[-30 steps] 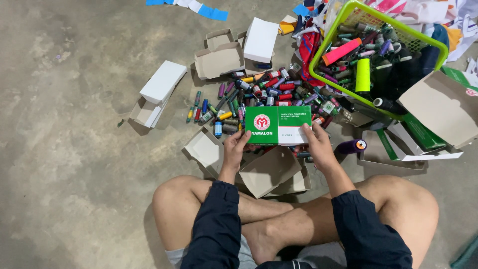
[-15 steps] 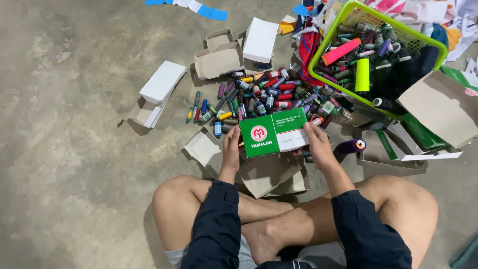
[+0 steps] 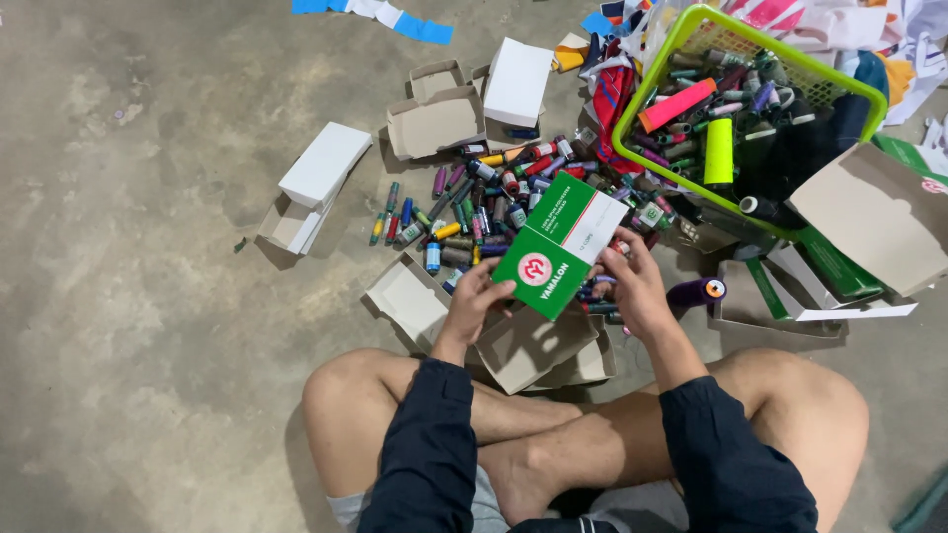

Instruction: The person picks up thread spools from a pile on the floor, places them into cardboard boxes, and closes a full box.

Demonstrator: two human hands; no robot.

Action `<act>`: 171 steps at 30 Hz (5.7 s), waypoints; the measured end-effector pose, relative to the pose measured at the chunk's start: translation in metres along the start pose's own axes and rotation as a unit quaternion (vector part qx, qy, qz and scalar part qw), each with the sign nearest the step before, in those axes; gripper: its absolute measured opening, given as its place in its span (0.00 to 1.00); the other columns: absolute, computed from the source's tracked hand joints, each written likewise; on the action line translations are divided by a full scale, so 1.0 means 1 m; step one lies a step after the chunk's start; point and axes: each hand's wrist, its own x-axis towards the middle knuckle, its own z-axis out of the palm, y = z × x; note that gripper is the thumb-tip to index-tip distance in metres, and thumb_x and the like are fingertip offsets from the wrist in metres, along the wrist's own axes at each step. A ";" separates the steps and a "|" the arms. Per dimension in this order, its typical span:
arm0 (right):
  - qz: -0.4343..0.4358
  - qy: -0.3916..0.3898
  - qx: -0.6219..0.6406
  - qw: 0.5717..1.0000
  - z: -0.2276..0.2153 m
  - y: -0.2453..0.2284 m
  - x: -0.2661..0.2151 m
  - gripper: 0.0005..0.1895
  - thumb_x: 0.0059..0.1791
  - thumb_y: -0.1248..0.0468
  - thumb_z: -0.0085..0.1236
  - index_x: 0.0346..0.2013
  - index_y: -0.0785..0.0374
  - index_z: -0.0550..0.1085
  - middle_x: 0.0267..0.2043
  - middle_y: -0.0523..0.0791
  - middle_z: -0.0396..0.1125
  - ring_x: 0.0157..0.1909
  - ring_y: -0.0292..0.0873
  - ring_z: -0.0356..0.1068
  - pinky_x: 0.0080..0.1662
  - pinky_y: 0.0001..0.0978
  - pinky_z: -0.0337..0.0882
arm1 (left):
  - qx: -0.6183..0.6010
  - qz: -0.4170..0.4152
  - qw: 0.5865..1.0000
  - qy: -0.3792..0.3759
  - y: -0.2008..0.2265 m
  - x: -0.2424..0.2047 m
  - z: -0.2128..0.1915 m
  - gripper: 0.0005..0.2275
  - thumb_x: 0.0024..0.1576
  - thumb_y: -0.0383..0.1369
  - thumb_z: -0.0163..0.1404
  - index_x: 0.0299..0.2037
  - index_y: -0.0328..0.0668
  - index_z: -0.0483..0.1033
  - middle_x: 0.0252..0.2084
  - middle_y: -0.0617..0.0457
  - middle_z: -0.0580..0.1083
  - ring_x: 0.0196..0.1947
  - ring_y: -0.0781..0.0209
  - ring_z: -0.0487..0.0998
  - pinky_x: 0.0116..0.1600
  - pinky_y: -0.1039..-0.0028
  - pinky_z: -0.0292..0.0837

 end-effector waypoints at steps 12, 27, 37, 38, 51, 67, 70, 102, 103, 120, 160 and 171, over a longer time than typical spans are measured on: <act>0.075 -0.041 -0.063 0.994 0.018 -0.010 -0.011 0.27 0.57 0.54 0.50 0.68 0.62 0.63 0.42 0.57 0.70 0.31 0.49 0.74 0.26 0.34 0.76 | -0.009 -0.024 1.000 0.001 0.035 -0.021 0.014 0.15 0.59 0.31 0.59 0.52 0.27 0.77 0.38 0.46 0.77 0.31 0.56 0.83 0.28 0.69 0.85; 0.058 -0.133 -0.158 0.977 0.084 -0.008 -0.033 0.21 0.55 0.65 0.52 0.63 0.66 0.68 0.35 0.57 0.74 0.27 0.45 0.74 0.28 0.31 0.76 | 0.015 0.014 0.965 0.262 0.134 -0.133 -0.113 0.30 0.60 0.32 0.55 0.70 0.37 0.54 0.49 0.29 0.72 0.38 0.38 0.82 0.42 0.55 0.84; 0.109 -0.247 -0.136 0.953 0.255 0.089 -0.043 0.17 0.54 0.67 0.56 0.57 0.67 0.73 0.38 0.57 0.75 0.29 0.45 0.74 0.30 0.35 0.78 | -0.038 0.066 0.930 0.360 0.073 -0.171 -0.262 0.28 0.62 0.36 0.55 0.69 0.30 0.59 0.53 0.31 0.67 0.41 0.34 0.82 0.44 0.52 0.85; 0.111 -0.262 -0.148 0.947 0.272 0.108 -0.040 0.16 0.54 0.67 0.56 0.56 0.67 0.75 0.40 0.57 0.75 0.31 0.45 0.75 0.30 0.35 0.78 | -0.054 0.046 0.918 0.390 0.068 -0.175 -0.261 0.33 0.61 0.38 0.57 0.72 0.30 0.54 0.58 0.27 0.63 0.42 0.35 0.82 0.45 0.53 0.83; 0.159 -0.384 -0.509 0.754 0.354 0.173 -0.023 0.26 0.50 0.44 0.57 0.60 0.47 0.76 0.63 0.47 0.70 0.61 0.56 0.71 0.64 0.50 0.69 | 0.261 -0.006 0.835 0.485 0.029 -0.200 -0.256 0.26 0.55 0.48 0.61 0.60 0.46 0.77 0.52 0.40 0.78 0.51 0.37 0.79 0.52 0.55 0.78; 0.145 -0.388 -0.487 0.769 0.348 0.134 -0.039 0.31 0.51 0.49 0.55 0.67 0.53 0.69 0.68 0.52 0.65 0.66 0.59 0.66 0.67 0.55 0.64 | 0.503 -0.070 0.747 0.429 0.068 -0.185 -0.252 0.26 0.55 0.46 0.59 0.60 0.40 0.73 0.58 0.41 0.70 0.59 0.37 0.73 0.62 0.53 0.70; 0.116 -0.435 -0.477 0.755 0.346 0.105 -0.057 0.25 0.57 0.49 0.42 0.65 0.51 0.72 0.60 0.56 0.71 0.64 0.62 0.67 0.66 0.57 0.64 | 0.495 -0.043 0.775 0.391 0.095 -0.170 -0.231 0.26 0.55 0.42 0.59 0.61 0.40 0.72 0.55 0.41 0.72 0.55 0.33 0.75 0.59 0.50 0.71; 0.077 -0.084 -0.575 0.810 -0.047 -0.028 -0.041 0.20 0.48 0.48 0.60 0.56 0.37 0.76 0.43 0.40 0.82 0.53 0.50 0.78 0.55 0.48 0.76 | 0.553 0.040 0.828 -0.083 0.067 -0.063 0.025 0.19 0.56 0.40 0.55 0.58 0.47 0.75 0.45 0.49 0.80 0.49 0.48 0.81 0.53 0.57 0.76; 0.082 -0.075 -0.573 0.812 -0.056 -0.018 -0.036 0.20 0.48 0.48 0.60 0.56 0.37 0.76 0.43 0.40 0.82 0.53 0.50 0.78 0.55 0.48 0.76 | 0.553 0.039 0.827 -0.093 0.043 -0.048 0.022 0.19 0.56 0.40 0.55 0.58 0.47 0.75 0.45 0.49 0.80 0.49 0.48 0.81 0.53 0.57 0.76; 0.093 -0.200 -0.663 0.715 -0.062 0.036 -0.015 0.22 0.46 0.54 0.56 0.54 0.54 0.74 0.41 0.57 0.77 0.49 0.64 0.76 0.52 0.55 0.76 | 0.499 0.132 0.852 -0.084 -0.032 -0.026 0.015 0.15 0.51 0.24 0.50 0.44 0.52 0.86 0.41 0.48 0.82 0.46 0.43 0.81 0.50 0.58 0.79; 0.135 -0.018 -0.285 0.949 -0.019 -0.065 -0.013 0.21 0.52 0.73 0.51 0.61 0.67 0.68 0.25 0.67 0.70 0.17 0.62 0.73 0.22 0.51 0.78 | 0.671 -0.107 0.733 -0.041 -0.059 0.000 -0.022 0.12 0.50 0.27 0.54 0.40 0.23 0.80 0.35 0.29 0.78 0.42 0.28 0.81 0.44 0.46 0.81; 0.185 -0.068 -0.369 0.908 0.019 -0.097 -0.045 0.25 0.52 0.70 0.51 0.65 0.68 0.66 0.31 0.66 0.73 0.25 0.57 0.78 0.29 0.48 0.82 | 0.475 -0.114 0.869 0.082 0.033 -0.029 0.017 0.13 0.57 0.30 0.49 0.49 0.31 0.79 0.45 0.32 0.80 0.52 0.30 0.78 0.57 0.49 0.74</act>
